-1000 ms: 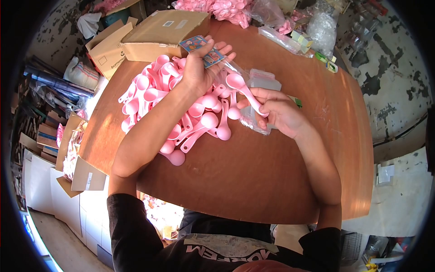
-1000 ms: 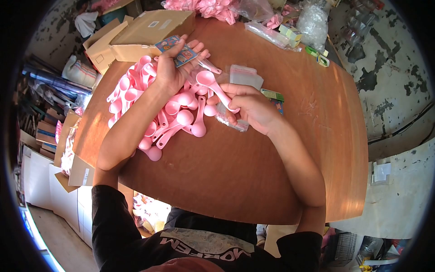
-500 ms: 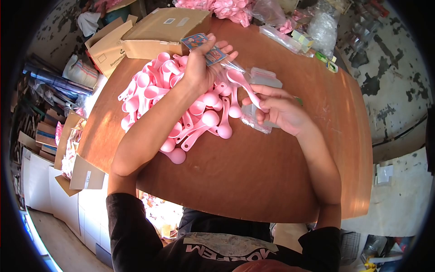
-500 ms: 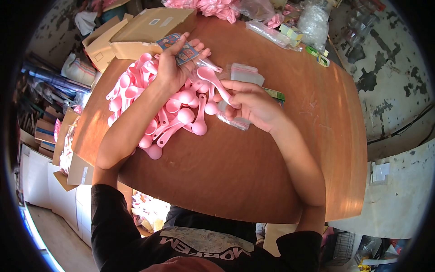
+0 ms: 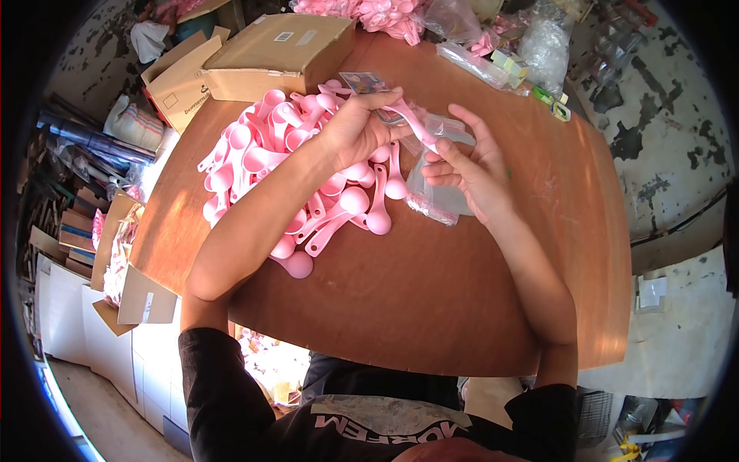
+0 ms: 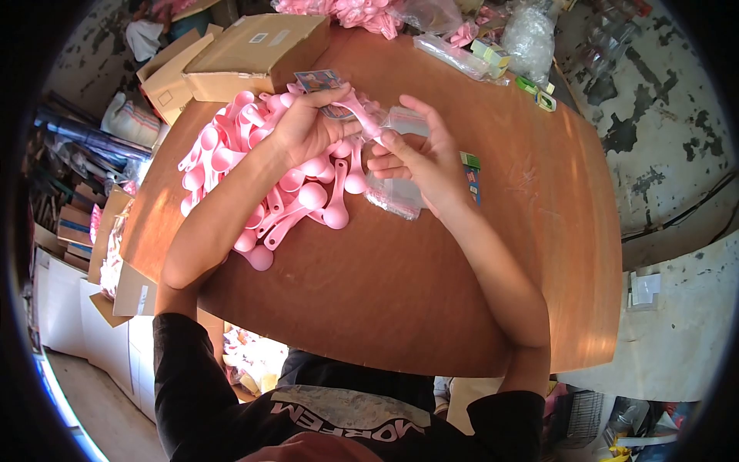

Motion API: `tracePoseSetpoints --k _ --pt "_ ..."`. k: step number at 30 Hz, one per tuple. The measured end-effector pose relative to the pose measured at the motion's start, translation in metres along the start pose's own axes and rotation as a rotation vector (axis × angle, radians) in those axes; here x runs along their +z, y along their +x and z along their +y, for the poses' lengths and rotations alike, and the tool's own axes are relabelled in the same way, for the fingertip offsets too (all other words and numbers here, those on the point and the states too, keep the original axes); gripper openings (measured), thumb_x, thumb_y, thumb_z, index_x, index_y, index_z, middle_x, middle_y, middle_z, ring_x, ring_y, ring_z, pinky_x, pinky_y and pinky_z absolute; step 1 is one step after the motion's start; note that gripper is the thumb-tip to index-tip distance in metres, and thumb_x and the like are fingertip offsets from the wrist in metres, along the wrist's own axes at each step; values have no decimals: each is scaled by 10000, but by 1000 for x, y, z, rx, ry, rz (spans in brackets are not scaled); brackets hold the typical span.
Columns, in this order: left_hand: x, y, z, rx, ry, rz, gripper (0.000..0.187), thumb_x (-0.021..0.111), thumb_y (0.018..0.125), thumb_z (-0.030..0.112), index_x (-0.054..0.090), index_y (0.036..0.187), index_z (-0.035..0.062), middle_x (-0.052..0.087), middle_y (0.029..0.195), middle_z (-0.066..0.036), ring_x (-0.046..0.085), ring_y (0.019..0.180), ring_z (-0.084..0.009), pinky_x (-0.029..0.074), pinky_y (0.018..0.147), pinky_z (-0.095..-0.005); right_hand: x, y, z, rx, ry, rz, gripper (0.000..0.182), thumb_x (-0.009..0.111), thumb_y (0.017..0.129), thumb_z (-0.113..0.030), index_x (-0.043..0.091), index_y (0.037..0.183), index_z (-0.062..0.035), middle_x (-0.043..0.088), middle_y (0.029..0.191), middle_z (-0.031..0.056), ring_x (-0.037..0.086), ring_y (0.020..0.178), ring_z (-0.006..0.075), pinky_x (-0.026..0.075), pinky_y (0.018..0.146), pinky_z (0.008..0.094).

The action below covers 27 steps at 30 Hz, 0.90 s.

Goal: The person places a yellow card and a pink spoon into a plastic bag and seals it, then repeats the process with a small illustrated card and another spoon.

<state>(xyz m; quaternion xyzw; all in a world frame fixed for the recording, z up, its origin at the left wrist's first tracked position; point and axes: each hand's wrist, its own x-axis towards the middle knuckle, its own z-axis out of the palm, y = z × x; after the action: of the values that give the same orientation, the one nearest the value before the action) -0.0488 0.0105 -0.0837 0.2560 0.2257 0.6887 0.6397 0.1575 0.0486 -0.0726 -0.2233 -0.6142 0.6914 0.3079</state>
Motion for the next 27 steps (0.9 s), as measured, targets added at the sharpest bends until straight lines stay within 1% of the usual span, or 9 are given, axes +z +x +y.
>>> tracePoseSetpoints --k 5,7,12,14,16,21,23,25,27 --pt "-6 0 -2 -209 134 -93 281 571 947 228 497 1081 -8 548 1076 -160 594 1059 -304 518 954 -412 -3 -2 -13 -163 -188 27 276 631 924 -193 588 1102 13 659 825 108 689 706 179 572 618 272" --pt "0 0 -4 -227 242 -91 502 524 959 395 504 1157 -66 592 1092 -188 591 1097 -325 492 984 -435 -3 -5 -32 -267 -331 152 198 629 926 -180 650 955 14 652 768 58 648 636 112 498 537 212" --pt "-1 4 -2 -291 168 -29 653 536 908 540 435 1241 -13 556 1154 -181 599 1053 -356 495 974 -428 -9 0 -65 -509 -448 324 128 644 898 -138 678 915 -15 618 673 -5 513 539 32 375 481 185" --pt "-2 7 -5 -151 307 257 562 523 928 512 449 1213 34 546 1143 -161 616 1024 -336 515 928 -412 -12 18 -55 -730 -683 313 168 629 918 -162 668 935 1 579 676 -35 471 568 7 337 489 178" --pt "5 4 0 -71 580 261 499 543 938 430 415 1256 67 535 1104 -124 604 1031 -281 498 861 -394 -16 23 -57 -476 -721 217 154 641 909 -146 678 932 2 574 657 -48 478 591 4 353 517 169" --pt "8 8 -5 51 978 376 666 557 931 379 296 1432 27 443 1311 -158 433 1241 -239 394 1002 -382 -17 27 -77 -798 -770 353 156 683 853 -152 687 843 4 561 577 -25 482 528 41 390 504 229" --pt "16 4 -7 183 1013 308 665 562 932 345 297 1425 -15 418 1334 -185 500 1168 -258 443 949 -369 -20 27 -82 -999 -859 363 165 692 843 -157 684 831 7 552 566 -18 487 519 52 395 501 238" --pt "30 -4 -7 503 1125 175 616 583 931 298 365 1371 -74 441 1342 -205 579 1092 -255 478 914 -345 -17 16 -86 -851 -994 344 139 660 886 -114 675 876 23 613 688 -22 532 616 50 425 607 184" --pt "46 -11 0 476 1126 -18 604 597 926 298 387 1357 -70 490 1299 -201 586 1085 -243 484 896 -333 -15 7 -86 -702 -883 324 143 659 885 -117 674 873 25 622 700 -11 535 618 51 428 604 187"
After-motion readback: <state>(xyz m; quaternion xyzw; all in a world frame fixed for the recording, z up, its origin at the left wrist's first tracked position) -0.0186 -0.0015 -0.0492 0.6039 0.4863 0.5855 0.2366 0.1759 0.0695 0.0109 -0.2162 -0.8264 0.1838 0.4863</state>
